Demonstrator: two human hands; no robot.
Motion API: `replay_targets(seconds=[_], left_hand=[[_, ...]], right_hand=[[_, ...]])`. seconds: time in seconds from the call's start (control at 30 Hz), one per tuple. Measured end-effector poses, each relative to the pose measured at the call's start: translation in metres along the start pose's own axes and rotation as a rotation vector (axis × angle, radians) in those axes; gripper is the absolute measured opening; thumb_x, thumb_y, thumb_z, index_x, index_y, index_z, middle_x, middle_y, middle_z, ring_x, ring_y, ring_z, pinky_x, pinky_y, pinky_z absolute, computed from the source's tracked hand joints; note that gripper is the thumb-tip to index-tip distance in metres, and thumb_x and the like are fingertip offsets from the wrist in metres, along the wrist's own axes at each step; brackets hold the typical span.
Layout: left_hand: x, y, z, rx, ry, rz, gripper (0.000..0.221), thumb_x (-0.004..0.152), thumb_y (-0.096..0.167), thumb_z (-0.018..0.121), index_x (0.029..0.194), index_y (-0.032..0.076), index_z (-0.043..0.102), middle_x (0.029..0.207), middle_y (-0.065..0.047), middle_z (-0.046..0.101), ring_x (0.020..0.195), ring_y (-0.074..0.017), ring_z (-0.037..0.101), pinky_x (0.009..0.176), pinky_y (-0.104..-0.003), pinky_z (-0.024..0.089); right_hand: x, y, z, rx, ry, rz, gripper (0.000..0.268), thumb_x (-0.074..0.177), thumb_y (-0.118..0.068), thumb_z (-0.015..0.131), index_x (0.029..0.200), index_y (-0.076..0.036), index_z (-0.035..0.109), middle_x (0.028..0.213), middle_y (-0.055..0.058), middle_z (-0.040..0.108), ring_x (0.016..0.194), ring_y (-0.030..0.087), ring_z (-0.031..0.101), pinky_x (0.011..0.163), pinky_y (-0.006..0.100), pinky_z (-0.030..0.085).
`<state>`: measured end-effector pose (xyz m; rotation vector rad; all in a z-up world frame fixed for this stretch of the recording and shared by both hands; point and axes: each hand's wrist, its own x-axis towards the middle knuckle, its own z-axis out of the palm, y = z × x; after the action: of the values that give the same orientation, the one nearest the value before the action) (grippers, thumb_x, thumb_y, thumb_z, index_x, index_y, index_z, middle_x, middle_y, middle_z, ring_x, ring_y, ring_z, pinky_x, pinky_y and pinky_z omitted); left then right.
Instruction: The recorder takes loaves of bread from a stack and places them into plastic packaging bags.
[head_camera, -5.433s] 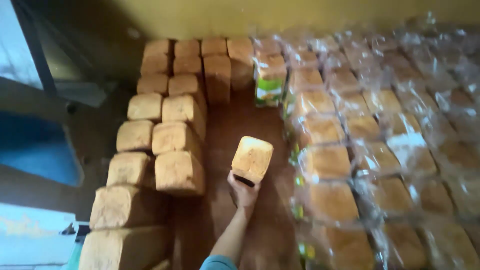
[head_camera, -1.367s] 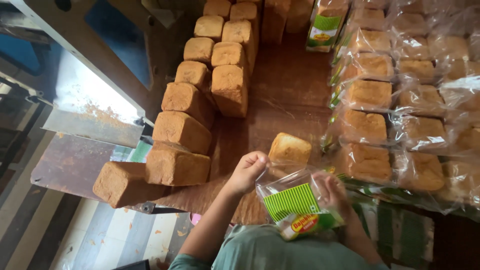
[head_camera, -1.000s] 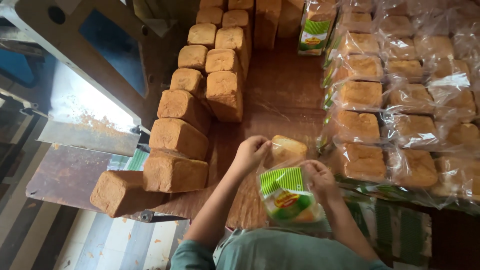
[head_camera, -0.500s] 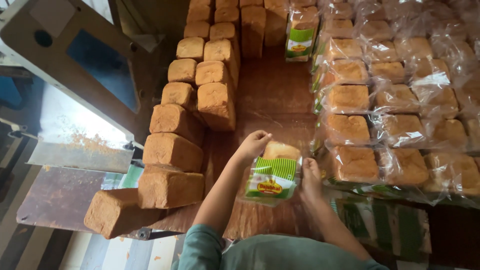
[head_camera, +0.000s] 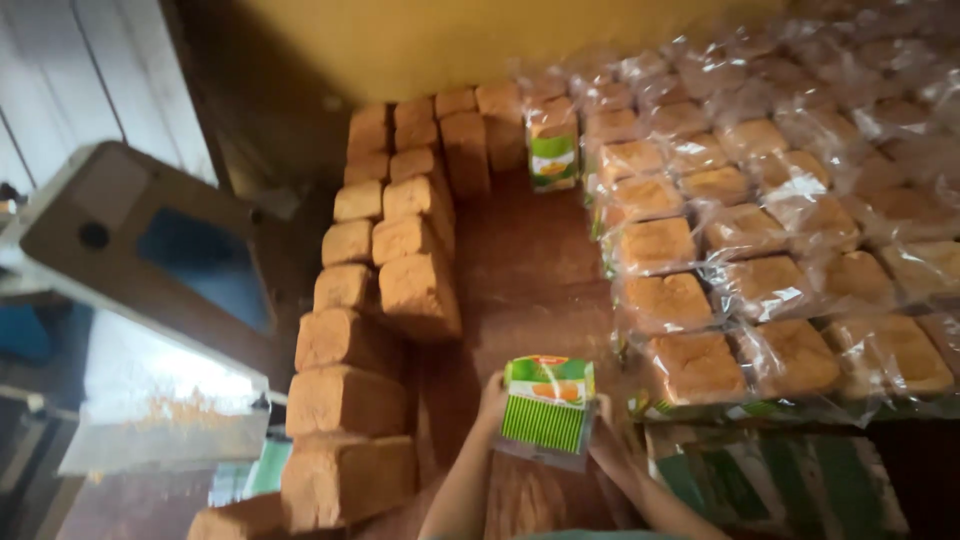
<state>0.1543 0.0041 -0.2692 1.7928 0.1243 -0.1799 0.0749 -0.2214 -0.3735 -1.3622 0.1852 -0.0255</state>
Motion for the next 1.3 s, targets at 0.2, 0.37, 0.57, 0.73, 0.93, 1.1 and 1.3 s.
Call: replay_targets(seconds=[0.2,0.37,0.57,0.73,0.93,1.1,1.3], left_hand=[[-0.055,-0.010,-0.014,-0.542,-0.088,-0.314,0.031,0.086,0.008,0.073,0.114,0.013,0.061,0.111,-0.009,0.072,0.100,-0.0194,0.070,0.084,-0.036,0.059],[-0.060,-0.007,-0.009,0.084,0.016,0.104,0.024,0.087,0.017,0.069,0.109,0.009,0.073,0.104,-0.009,0.078,0.095,-0.0174,0.071,0.084,-0.033,0.057],[-0.069,0.000,-0.008,0.208,0.102,0.104,0.036,0.092,0.034,0.060,0.113,0.008,0.073,0.111,-0.015,0.075,0.102,-0.0290,0.068,0.088,-0.037,0.053],[-0.100,0.000,-0.022,-0.108,-0.001,-0.091,0.032,0.088,0.024,0.063,0.113,0.005,0.072,0.112,-0.018,0.078,0.107,-0.0352,0.073,0.095,-0.042,0.055],[-0.193,-0.023,-0.054,0.978,-0.062,0.076,0.040,0.091,0.014,0.053,0.130,0.010,0.062,0.136,-0.010,0.056,0.120,-0.0326,0.058,0.096,-0.046,0.051],[-0.270,-0.075,-0.071,1.243,-0.029,0.452,0.049,0.080,0.020,0.064,0.124,-0.001,0.065,0.136,-0.014,0.055,0.109,-0.0306,0.055,0.074,-0.047,0.048],[-0.303,-0.081,-0.074,1.051,0.328,0.575,0.036,0.071,0.019,0.064,0.105,0.010,0.072,0.109,-0.007,0.064,0.103,-0.0295,0.057,0.079,-0.045,0.045]], right_hand=[[-0.026,-0.020,0.002,-0.566,0.087,-0.340,0.048,0.093,-0.023,0.064,0.134,-0.007,0.046,0.103,0.017,0.072,0.089,0.029,0.073,0.073,0.038,0.058],[-0.047,-0.112,0.026,-0.914,0.014,-0.452,0.050,0.088,-0.015,0.067,0.136,-0.013,0.051,0.096,0.022,0.071,0.084,0.042,0.070,0.070,0.051,0.055],[-0.043,-0.099,0.008,-1.322,-0.105,-0.332,0.033,0.083,-0.012,0.059,0.115,-0.015,0.065,0.085,0.019,0.072,0.078,0.044,0.068,0.072,0.059,0.052],[-0.060,-0.088,0.010,-1.312,-0.152,-0.287,0.017,0.077,-0.013,0.061,0.085,-0.015,0.076,0.080,0.017,0.073,0.077,0.042,0.069,0.074,0.056,0.054],[-0.105,-0.086,0.017,-0.981,-0.475,-0.535,0.016,0.072,-0.024,0.070,0.078,-0.011,0.078,0.078,0.017,0.075,0.070,0.041,0.070,0.064,0.051,0.054],[-0.134,-0.018,0.013,-0.678,-0.565,0.081,0.029,0.087,-0.031,0.066,0.083,-0.005,0.079,0.079,0.018,0.076,0.073,0.034,0.072,0.067,0.045,0.055],[-0.109,0.049,0.002,-1.057,-0.936,-0.077,0.030,0.098,-0.035,0.060,0.097,-0.010,0.077,0.091,0.015,0.077,0.084,0.029,0.075,0.074,0.039,0.057]])
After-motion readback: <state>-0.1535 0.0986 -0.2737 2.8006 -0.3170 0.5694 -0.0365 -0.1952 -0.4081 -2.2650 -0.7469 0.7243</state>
